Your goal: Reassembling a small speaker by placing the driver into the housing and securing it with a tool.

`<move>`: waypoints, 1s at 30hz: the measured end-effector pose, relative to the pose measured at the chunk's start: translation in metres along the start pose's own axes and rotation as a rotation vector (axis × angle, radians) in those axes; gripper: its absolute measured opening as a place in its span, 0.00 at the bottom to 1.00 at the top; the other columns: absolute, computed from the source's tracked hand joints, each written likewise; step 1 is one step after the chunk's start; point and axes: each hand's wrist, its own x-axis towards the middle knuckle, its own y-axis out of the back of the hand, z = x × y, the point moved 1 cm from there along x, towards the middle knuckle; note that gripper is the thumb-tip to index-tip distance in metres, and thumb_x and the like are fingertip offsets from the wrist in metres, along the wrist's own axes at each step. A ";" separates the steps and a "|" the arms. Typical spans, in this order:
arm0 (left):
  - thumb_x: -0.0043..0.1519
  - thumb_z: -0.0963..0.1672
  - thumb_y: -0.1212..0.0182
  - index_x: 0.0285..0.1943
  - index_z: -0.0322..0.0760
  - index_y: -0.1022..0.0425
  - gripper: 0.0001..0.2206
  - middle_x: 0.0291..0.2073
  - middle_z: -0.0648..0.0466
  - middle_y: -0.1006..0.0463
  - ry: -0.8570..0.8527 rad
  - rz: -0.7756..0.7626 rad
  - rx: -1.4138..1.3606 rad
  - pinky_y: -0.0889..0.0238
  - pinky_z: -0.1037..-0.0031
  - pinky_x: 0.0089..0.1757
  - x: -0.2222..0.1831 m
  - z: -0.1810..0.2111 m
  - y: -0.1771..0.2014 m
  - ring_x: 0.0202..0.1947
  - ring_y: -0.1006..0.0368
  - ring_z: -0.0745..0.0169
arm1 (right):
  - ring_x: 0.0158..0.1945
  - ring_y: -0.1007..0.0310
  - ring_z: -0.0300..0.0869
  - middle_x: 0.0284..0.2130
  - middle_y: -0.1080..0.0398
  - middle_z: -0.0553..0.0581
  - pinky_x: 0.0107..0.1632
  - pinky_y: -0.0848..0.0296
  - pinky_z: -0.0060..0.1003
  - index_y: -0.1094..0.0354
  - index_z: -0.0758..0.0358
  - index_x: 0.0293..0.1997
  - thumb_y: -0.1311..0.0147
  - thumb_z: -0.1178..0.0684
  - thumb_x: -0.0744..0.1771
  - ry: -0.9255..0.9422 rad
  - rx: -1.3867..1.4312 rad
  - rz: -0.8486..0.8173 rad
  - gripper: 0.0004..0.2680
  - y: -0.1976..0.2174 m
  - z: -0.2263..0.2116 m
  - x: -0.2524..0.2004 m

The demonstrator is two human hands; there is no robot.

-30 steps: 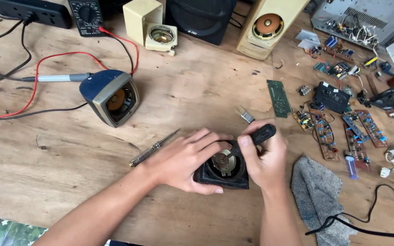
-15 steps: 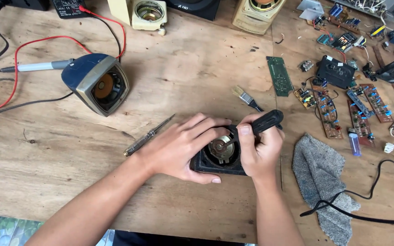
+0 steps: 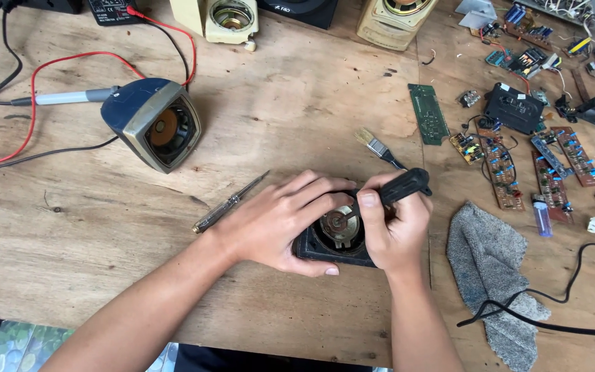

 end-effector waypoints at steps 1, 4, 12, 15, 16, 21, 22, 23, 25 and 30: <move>0.54 0.60 0.36 0.54 0.29 0.26 0.33 0.52 0.40 0.24 0.002 -0.001 0.002 0.24 0.53 0.42 0.000 0.000 0.000 0.53 0.27 0.38 | 0.17 0.35 0.43 0.19 0.33 0.56 0.23 0.37 0.34 0.30 0.63 0.33 0.49 0.52 0.70 0.000 0.003 0.000 0.09 0.000 0.000 -0.001; 0.54 0.60 0.36 0.54 0.30 0.26 0.33 0.52 0.40 0.24 -0.004 0.013 0.013 0.24 0.54 0.43 0.000 -0.001 -0.001 0.53 0.27 0.39 | 0.18 0.36 0.43 0.20 0.33 0.56 0.24 0.37 0.34 0.30 0.62 0.33 0.48 0.52 0.70 0.008 -0.021 0.014 0.08 -0.001 0.001 -0.004; 0.54 0.60 0.37 0.56 0.29 0.27 0.34 0.53 0.40 0.24 -0.009 0.022 0.003 0.25 0.53 0.44 -0.001 -0.003 -0.003 0.54 0.27 0.39 | 0.18 0.35 0.42 0.19 0.33 0.56 0.23 0.37 0.33 0.30 0.64 0.33 0.49 0.53 0.70 0.018 0.004 0.006 0.09 -0.001 0.002 -0.001; 0.54 0.60 0.37 0.56 0.29 0.27 0.34 0.53 0.40 0.24 -0.006 0.018 -0.016 0.25 0.53 0.44 -0.001 -0.002 -0.002 0.54 0.27 0.39 | 0.17 0.36 0.43 0.19 0.34 0.55 0.23 0.37 0.34 0.30 0.63 0.33 0.49 0.54 0.70 0.030 -0.013 -0.010 0.08 -0.001 0.001 0.000; 0.54 0.60 0.37 0.56 0.29 0.27 0.34 0.53 0.40 0.24 -0.005 0.018 -0.012 0.25 0.53 0.44 -0.001 -0.001 -0.003 0.54 0.27 0.39 | 0.17 0.36 0.43 0.19 0.34 0.55 0.23 0.37 0.34 0.30 0.63 0.33 0.49 0.54 0.70 0.032 -0.011 -0.010 0.08 -0.001 0.000 -0.001; 0.55 0.60 0.39 0.57 0.29 0.28 0.34 0.53 0.40 0.25 -0.016 0.026 -0.009 0.25 0.53 0.44 -0.001 -0.002 -0.002 0.54 0.27 0.39 | 0.18 0.37 0.40 0.20 0.32 0.52 0.24 0.37 0.31 0.30 0.62 0.32 0.50 0.51 0.71 -0.003 -0.014 0.079 0.10 0.000 0.004 -0.008; 0.55 0.60 0.39 0.57 0.29 0.28 0.34 0.53 0.40 0.25 -0.015 0.026 -0.003 0.25 0.53 0.44 -0.001 -0.003 -0.003 0.54 0.27 0.39 | 0.18 0.37 0.40 0.20 0.32 0.52 0.24 0.37 0.31 0.30 0.62 0.32 0.50 0.51 0.71 0.001 -0.009 0.079 0.10 0.000 0.003 -0.006; 0.55 0.60 0.39 0.57 0.29 0.28 0.34 0.53 0.40 0.24 -0.024 0.029 -0.013 0.25 0.53 0.44 0.000 -0.003 -0.003 0.54 0.26 0.39 | 0.18 0.36 0.44 0.20 0.32 0.54 0.24 0.37 0.33 0.29 0.62 0.32 0.48 0.52 0.70 0.028 -0.026 0.049 0.09 -0.001 0.000 -0.005; 0.55 0.60 0.40 0.57 0.29 0.28 0.35 0.53 0.39 0.24 -0.031 0.032 -0.012 0.25 0.53 0.45 0.000 -0.003 -0.003 0.54 0.26 0.39 | 0.18 0.35 0.47 0.21 0.31 0.55 0.24 0.36 0.35 0.29 0.62 0.32 0.45 0.52 0.69 0.062 -0.034 0.021 0.08 -0.002 0.000 -0.005; 0.55 0.60 0.40 0.57 0.28 0.28 0.35 0.52 0.39 0.24 -0.045 0.048 -0.022 0.24 0.53 0.42 0.001 -0.003 -0.003 0.52 0.26 0.39 | 0.16 0.39 0.41 0.20 0.31 0.51 0.23 0.37 0.31 0.27 0.61 0.30 0.44 0.51 0.69 0.079 -0.075 0.051 0.08 0.000 0.009 -0.012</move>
